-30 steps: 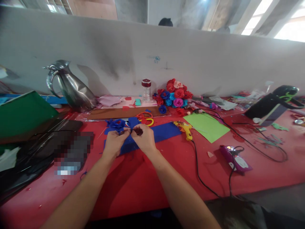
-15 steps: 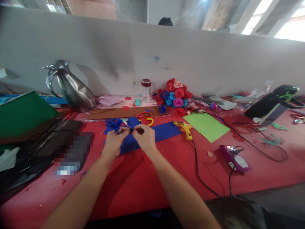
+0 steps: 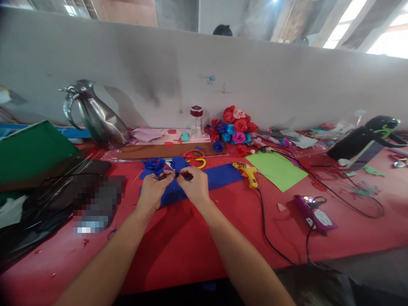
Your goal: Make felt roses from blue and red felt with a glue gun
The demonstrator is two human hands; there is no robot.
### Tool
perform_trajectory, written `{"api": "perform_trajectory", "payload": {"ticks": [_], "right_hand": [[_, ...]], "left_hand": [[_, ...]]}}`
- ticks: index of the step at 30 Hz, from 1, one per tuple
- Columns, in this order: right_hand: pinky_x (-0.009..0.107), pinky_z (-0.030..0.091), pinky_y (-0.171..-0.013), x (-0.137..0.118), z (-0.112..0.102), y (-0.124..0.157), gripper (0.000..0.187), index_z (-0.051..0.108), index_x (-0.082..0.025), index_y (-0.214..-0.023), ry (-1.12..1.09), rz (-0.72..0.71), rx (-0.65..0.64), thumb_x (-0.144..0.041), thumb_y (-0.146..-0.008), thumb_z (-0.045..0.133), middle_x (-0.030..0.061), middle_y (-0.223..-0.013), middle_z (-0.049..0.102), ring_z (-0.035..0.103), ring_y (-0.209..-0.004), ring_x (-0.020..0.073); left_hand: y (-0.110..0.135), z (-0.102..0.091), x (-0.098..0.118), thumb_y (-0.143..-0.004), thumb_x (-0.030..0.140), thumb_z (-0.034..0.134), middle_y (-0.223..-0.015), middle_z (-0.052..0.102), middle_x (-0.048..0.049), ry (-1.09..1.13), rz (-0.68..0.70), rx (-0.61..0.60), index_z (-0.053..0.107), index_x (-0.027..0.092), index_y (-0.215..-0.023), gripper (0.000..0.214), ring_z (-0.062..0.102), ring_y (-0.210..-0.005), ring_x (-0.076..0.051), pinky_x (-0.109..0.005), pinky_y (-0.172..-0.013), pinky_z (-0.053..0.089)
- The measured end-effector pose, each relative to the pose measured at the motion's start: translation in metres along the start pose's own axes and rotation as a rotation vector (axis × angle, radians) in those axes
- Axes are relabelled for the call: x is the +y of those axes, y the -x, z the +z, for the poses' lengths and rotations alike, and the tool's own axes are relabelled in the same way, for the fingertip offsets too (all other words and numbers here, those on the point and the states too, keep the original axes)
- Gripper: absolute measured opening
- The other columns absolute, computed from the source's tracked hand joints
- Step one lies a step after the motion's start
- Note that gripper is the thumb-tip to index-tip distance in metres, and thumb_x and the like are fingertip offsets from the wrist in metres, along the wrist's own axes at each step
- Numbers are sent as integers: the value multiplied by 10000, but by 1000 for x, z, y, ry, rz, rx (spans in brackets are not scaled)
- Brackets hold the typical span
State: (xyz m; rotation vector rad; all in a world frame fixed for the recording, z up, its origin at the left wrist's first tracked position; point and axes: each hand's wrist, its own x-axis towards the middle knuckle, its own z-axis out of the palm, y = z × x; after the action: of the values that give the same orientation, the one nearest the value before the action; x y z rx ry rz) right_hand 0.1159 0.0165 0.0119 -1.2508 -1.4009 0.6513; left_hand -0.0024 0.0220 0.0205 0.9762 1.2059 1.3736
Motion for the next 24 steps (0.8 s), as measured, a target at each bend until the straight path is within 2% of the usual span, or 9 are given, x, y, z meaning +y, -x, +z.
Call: {"api": "perform_trajectory", "payload": {"ticks": [5,10,18,24], "right_hand": [[243,442,-581,-1,0,-2,114,638,-199,-658,-85,67,2,-279,-648,557,-13,-623,632,548,-577,135],[245,446,-593,2,-1,-5,114,619,-190,-664,-254,168,-2,-290,-631,575,-17,-613,612,557,-583,135],[232,424,-568,-6,1,0,93,610,-193,-677,-54,14,-34,-273,-667,564,-8,-663,637,556,-602,127],[234,426,-560,-9,0,1,127,624,-196,-687,-39,6,-16,-299,-670,551,0,-673,653,563,-605,130]], "left_hand": [[0,-1,1,-486,235,731,-561,615,4,69,-20,4,674,133,-569,143,532,-579,-117,-237,-593,404],[0,-2,4,-488,278,768,-486,561,24,53,-31,16,667,134,-578,196,539,-552,-122,-228,-544,407],[0,-1,1,-488,251,778,-580,661,-14,92,-9,49,694,126,-582,178,596,-608,-145,-257,-625,457],[-1,-1,-1,-524,256,747,-640,699,-30,26,32,38,720,131,-626,164,615,-645,-156,-272,-687,471]]}}
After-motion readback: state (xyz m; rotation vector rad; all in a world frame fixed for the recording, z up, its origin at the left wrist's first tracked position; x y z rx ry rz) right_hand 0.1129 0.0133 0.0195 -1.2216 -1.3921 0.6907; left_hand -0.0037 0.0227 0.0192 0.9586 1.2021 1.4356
